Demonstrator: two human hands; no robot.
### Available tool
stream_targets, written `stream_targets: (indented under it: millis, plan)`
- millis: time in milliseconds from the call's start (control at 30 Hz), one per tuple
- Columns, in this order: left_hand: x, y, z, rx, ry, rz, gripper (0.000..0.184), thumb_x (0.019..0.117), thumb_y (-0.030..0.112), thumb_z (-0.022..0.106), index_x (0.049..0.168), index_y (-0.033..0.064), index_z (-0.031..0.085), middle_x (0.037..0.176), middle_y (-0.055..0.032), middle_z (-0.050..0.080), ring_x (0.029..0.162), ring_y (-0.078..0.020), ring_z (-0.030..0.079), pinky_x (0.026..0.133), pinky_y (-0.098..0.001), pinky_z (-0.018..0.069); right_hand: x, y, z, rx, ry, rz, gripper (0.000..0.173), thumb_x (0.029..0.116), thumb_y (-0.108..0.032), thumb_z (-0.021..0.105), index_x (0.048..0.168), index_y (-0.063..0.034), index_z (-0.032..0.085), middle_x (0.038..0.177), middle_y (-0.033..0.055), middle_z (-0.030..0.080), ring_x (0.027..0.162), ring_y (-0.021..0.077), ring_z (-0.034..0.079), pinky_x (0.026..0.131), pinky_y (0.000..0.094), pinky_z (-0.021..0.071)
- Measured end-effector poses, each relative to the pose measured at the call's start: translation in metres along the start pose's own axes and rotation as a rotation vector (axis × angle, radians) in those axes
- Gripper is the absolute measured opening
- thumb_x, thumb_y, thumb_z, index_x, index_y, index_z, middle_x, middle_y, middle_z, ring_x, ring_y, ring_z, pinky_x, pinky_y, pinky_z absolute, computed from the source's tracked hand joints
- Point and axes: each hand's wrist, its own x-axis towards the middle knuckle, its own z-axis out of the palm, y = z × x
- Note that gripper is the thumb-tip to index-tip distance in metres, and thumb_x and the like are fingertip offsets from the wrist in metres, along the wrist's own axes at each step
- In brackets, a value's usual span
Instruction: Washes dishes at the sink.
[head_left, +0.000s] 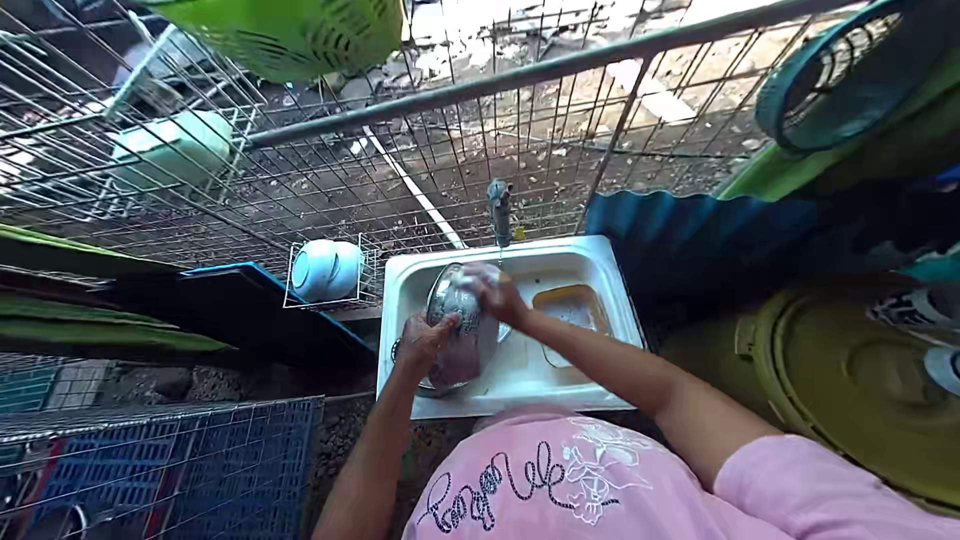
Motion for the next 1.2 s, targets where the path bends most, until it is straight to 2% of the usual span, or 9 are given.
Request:
stream_targets:
  millis: [67, 167, 300, 367, 567, 667, 833, 1033, 1200]
  plan:
    - [-0.001, 0.016, -0.017, 0.383, -0.255, 0.105, 0.035, 0.0901, 0.019, 0.076, 0.111, -0.0080, 0.068, 0.101, -0.0189, 0.070, 0.098, -0.0240, 0.067, 0.095, -0.0445, 0.0519, 0.005, 0.027, -0.021, -0.040, -0.022, 0.239, 0.031, 0.1042, -0.015, 0.053, 0.109, 0.0084, 0.072, 0.102, 0.0249, 0.073, 0.098, 0.0368, 0.071, 0.092, 0.0559, 0.0537]
    - [0.002, 0.034, -0.023, 0.885, -0.690, 0.156, 0.039, 0.0939, 0.028, 0.075, 0.115, -0.0043, 0.069, 0.107, -0.0254, 0.070, 0.106, -0.0410, 0.066, 0.098, -0.0621, 0.0451, -0.015, 0.074, -0.054, -0.161, -0.114, 0.600, 0.039, 0.1077, -0.024, 0.051, 0.105, 0.0097, 0.069, 0.096, 0.0287, 0.070, 0.093, 0.0416, 0.069, 0.088, 0.0601, 0.0525]
    - [0.012, 0.015, -0.001, 1.255, -0.979, 0.088, 0.033, 0.0931, 0.028, 0.075, 0.112, 0.0010, 0.073, 0.111, -0.0251, 0.070, 0.112, -0.0458, 0.063, 0.096, -0.0671, 0.0454, -0.063, 0.128, -0.089, -0.307, -0.162, 0.999, 0.052, 0.1099, -0.039, 0.043, 0.133, 0.0039, 0.062, 0.130, 0.0305, 0.063, 0.125, 0.0445, 0.060, 0.108, 0.0612, 0.0430]
    - [0.016, 0.006, 0.017, 1.393, -1.008, 0.012, 0.034, 0.0940, 0.029, 0.073, 0.110, -0.0011, 0.071, 0.116, -0.0263, 0.068, 0.116, -0.0467, 0.061, 0.096, -0.0671, 0.0458, -0.097, 0.150, -0.078, -0.393, -0.280, 1.086, 0.070, 0.1047, -0.047, 0.052, 0.155, 0.0001, 0.040, 0.156, 0.0310, 0.040, 0.142, 0.0483, 0.043, 0.116, 0.0638, 0.0345]
    - [0.061, -0.046, 0.033, 1.415, -1.122, -0.175, 0.070, 0.0984, 0.063, 0.054, 0.116, -0.0034, 0.068, 0.124, -0.0278, 0.065, 0.123, -0.0451, 0.059, 0.101, -0.0683, 0.0426, -0.147, 0.151, -0.039, -0.587, -0.674, 0.995, 0.059, 0.0933, -0.011, 0.066, 0.147, 0.0048, 0.049, 0.152, 0.0358, 0.041, 0.142, 0.0549, 0.037, 0.109, 0.0692, 0.0393]
    - [0.087, -0.067, 0.016, 1.150, -0.955, -0.237, 0.070, 0.1063, 0.058, 0.039, 0.134, -0.0019, 0.062, 0.135, -0.0291, 0.060, 0.132, -0.0445, 0.054, 0.110, -0.0670, 0.0355, -0.147, 0.162, -0.053, -0.500, -0.557, 0.984, 0.057, 0.0892, -0.002, 0.067, 0.144, 0.0021, 0.053, 0.146, 0.0314, 0.051, 0.134, 0.0484, 0.052, 0.109, 0.0626, 0.0445]
    - [0.155, -0.099, 0.000, 0.877, -0.194, -0.214, 0.078, 0.0986, 0.036, 0.068, 0.158, 0.0011, 0.032, 0.152, -0.0322, 0.042, 0.141, -0.0460, 0.044, 0.116, -0.0587, 0.0367, -0.133, 0.145, -0.080, -0.376, -0.335, 1.122, 0.041, 0.1022, -0.018, 0.058, 0.133, 0.0084, 0.059, 0.131, 0.0316, 0.062, 0.128, 0.0445, 0.058, 0.108, 0.0607, 0.0438]
    - [0.183, -0.123, 0.004, 0.883, -0.199, -0.266, 0.059, 0.0914, 0.006, 0.069, 0.144, -0.0062, 0.046, 0.139, -0.0317, 0.055, 0.133, -0.0437, 0.053, 0.111, -0.0585, 0.0411, -0.126, 0.128, -0.076, -0.576, -0.457, 1.144, 0.051, 0.1000, -0.040, 0.056, 0.113, 0.0082, 0.068, 0.123, 0.0283, 0.067, 0.122, 0.0424, 0.063, 0.100, 0.0617, 0.0472]
    - [0.175, -0.148, 0.014, 0.328, -0.121, -0.468, 0.057, 0.0939, 0.004, 0.064, 0.148, 0.0019, 0.044, 0.130, -0.0268, 0.058, 0.109, -0.0346, 0.062, 0.090, -0.0505, 0.0521, -0.126, 0.125, -0.069, -0.575, -0.658, 1.051, 0.062, 0.0874, -0.025, 0.077, 0.131, 0.0148, 0.057, 0.142, 0.0355, 0.051, 0.140, 0.0508, 0.041, 0.114, 0.0682, 0.0310]
